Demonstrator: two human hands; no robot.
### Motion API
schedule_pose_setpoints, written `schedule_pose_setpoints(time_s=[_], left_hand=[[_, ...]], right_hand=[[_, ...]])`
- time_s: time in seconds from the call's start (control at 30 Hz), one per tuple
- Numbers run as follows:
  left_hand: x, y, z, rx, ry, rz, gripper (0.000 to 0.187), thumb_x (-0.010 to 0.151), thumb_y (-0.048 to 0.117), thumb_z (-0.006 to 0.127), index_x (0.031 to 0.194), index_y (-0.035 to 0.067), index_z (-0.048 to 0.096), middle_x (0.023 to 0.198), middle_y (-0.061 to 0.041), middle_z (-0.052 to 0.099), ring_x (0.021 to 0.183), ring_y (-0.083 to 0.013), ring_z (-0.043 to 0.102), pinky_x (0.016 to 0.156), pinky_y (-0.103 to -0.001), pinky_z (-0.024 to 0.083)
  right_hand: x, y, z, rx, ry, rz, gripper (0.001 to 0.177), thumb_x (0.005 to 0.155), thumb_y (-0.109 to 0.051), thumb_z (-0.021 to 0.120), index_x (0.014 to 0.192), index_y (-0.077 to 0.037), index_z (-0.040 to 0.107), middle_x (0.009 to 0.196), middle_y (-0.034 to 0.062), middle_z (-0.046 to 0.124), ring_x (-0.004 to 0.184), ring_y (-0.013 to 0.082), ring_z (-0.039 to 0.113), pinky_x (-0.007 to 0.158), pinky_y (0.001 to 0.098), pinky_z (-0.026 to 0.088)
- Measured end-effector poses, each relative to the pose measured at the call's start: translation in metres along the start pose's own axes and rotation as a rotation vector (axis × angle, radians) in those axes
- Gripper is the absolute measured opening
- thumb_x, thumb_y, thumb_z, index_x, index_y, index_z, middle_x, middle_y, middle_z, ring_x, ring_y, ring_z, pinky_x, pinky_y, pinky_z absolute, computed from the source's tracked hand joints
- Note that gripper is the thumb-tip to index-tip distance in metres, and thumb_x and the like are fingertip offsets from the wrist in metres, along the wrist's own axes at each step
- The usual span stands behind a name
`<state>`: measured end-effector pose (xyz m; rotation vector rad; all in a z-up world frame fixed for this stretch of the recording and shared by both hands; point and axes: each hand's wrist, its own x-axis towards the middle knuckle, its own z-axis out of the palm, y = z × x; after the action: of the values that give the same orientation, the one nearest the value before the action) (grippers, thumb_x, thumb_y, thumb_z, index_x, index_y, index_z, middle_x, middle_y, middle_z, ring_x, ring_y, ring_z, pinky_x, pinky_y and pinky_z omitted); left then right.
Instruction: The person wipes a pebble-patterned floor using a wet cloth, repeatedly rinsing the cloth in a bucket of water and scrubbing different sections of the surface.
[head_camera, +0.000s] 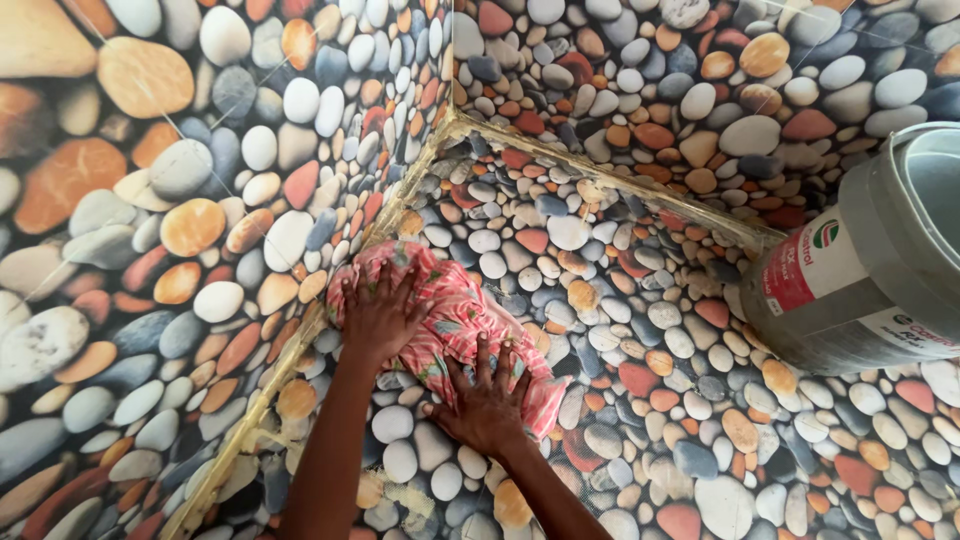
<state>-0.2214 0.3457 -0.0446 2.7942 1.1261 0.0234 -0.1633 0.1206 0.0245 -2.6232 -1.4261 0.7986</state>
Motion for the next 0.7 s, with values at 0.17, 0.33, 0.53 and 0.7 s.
schedule_pose_setpoints(time_s=[0.17, 0.33, 0.53, 0.7], left_hand=[[-0.018, -0.021, 0.005, 0.012, -0.02, -0.002, 0.08, 0.094, 0.077, 0.022, 0.163, 0.037, 0.014, 0.17, -0.01, 0.013, 0.153, -0.0459, 0.013, 0.122, -0.062, 0.008], [-0.038, -0.04, 0.011, 0.054, -0.077, 0.0, 0.079, 0.098, 0.072, 0.027, 0.164, 0.031, 0.016, 0.17, -0.013, 0.015, 0.151, -0.0471, 0.021, 0.123, -0.06, 0.014], [-0.061, -0.049, 0.012, 0.128, -0.074, 0.027, 0.081, 0.1, 0.069, 0.032, 0.163, 0.02, 0.021, 0.169, -0.018, 0.018, 0.147, -0.0485, 0.03, 0.122, -0.059, 0.021], [-0.082, -0.048, -0.004, 0.135, -0.137, -0.01, 0.084, 0.097, 0.069, 0.036, 0.163, 0.02, 0.018, 0.168, -0.018, 0.015, 0.15, -0.0475, 0.022, 0.122, -0.059, 0.016]], right_hand=[[-0.003, 0.006, 0.007, -0.023, 0.046, -0.056, 0.087, 0.087, -0.076, 0.048, 0.161, -0.036, 0.027, 0.173, 0.0136, -0.008, 0.156, 0.0475, -0.015, 0.116, 0.0776, -0.002], [-0.01, 0.005, 0.017, -0.073, 0.047, -0.103, 0.081, 0.089, -0.075, 0.047, 0.158, -0.033, 0.035, 0.173, 0.0142, -0.008, 0.156, 0.0478, -0.008, 0.117, 0.0775, -0.001], [-0.012, 0.007, 0.023, -0.094, 0.072, -0.155, 0.082, 0.089, -0.077, 0.043, 0.158, -0.032, 0.036, 0.172, 0.0149, -0.006, 0.156, 0.0484, -0.006, 0.114, 0.0799, -0.001], [-0.012, 0.006, 0.026, -0.125, 0.064, -0.167, 0.084, 0.089, -0.079, 0.041, 0.158, -0.032, 0.036, 0.172, 0.0154, -0.005, 0.155, 0.049, -0.004, 0.114, 0.0796, -0.002]])
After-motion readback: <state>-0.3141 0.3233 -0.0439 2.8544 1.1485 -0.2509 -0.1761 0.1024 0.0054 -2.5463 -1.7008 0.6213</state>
